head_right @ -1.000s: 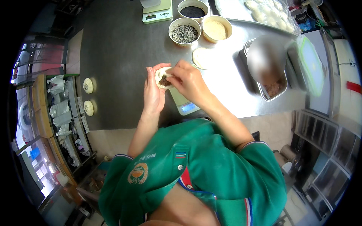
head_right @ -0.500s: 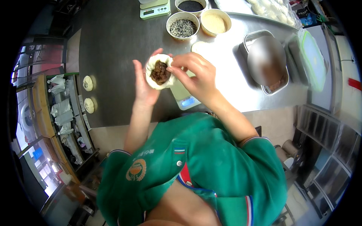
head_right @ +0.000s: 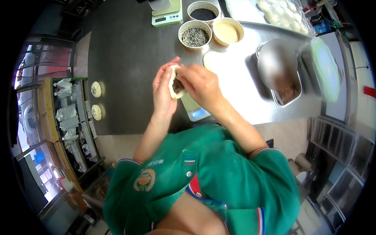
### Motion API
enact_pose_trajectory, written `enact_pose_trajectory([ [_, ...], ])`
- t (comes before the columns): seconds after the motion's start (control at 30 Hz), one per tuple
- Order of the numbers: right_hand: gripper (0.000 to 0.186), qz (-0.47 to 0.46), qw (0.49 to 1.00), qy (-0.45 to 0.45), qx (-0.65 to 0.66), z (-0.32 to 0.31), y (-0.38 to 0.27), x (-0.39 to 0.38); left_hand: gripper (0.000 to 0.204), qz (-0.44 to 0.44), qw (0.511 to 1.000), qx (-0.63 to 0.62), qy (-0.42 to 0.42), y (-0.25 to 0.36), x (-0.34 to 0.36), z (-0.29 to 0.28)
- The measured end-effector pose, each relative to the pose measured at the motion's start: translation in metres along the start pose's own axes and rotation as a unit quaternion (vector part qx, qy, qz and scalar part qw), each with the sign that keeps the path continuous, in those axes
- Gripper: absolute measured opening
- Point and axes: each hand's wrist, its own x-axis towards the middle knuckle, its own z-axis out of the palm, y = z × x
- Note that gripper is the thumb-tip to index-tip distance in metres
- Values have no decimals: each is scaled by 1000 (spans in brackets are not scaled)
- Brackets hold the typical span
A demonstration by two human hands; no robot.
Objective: The person fills round dough discs with a dark filling, seals them into balls, and places them on a tray. The person uses a digital scale to weigh the filling and dough, and handles multiple bowls of ingredients on a stainless steel countertop.
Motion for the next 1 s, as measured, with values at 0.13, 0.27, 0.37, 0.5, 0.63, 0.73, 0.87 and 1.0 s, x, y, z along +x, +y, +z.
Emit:
enact_pose_trajectory([
  [0.13, 17, 67, 994, -50, 65, -1, 6, 4, 38, 15, 999, 36, 10, 5, 3, 0],
  [0.27, 22, -137, 988, -66, -19, -6, 6, -4, 55, -12, 998, 62, 24, 10, 2, 0],
  [0.37, 23, -241, 962, -114, -58, -7, 12, 1, 67, -41, 997, 68, 0, 10, 7, -1],
  [0.5, 25, -103, 994, 30, 10, -17, -5, 6, 88, -21, 998, -28, -52, 45, 1, 29],
  [0.63, 19, 11, 999, -26, 21, -12, -10, 11, 69, -43, 997, -59, 0, 2, -5, 12],
  [0.73, 20, -3, 998, -67, -4, -15, -2, 3, 60, -54, 997, -14, 46, 1, 0, 10],
  [0.87, 22, -112, 989, -76, -53, -17, -7, 8, 57, -65, 996, 19, 55, 11, 5, 11],
  [1.0, 27, -170, 977, -71, -108, -8, 4, 1, 57, -44, 997, 42, 47, 8, 3, 12],
])
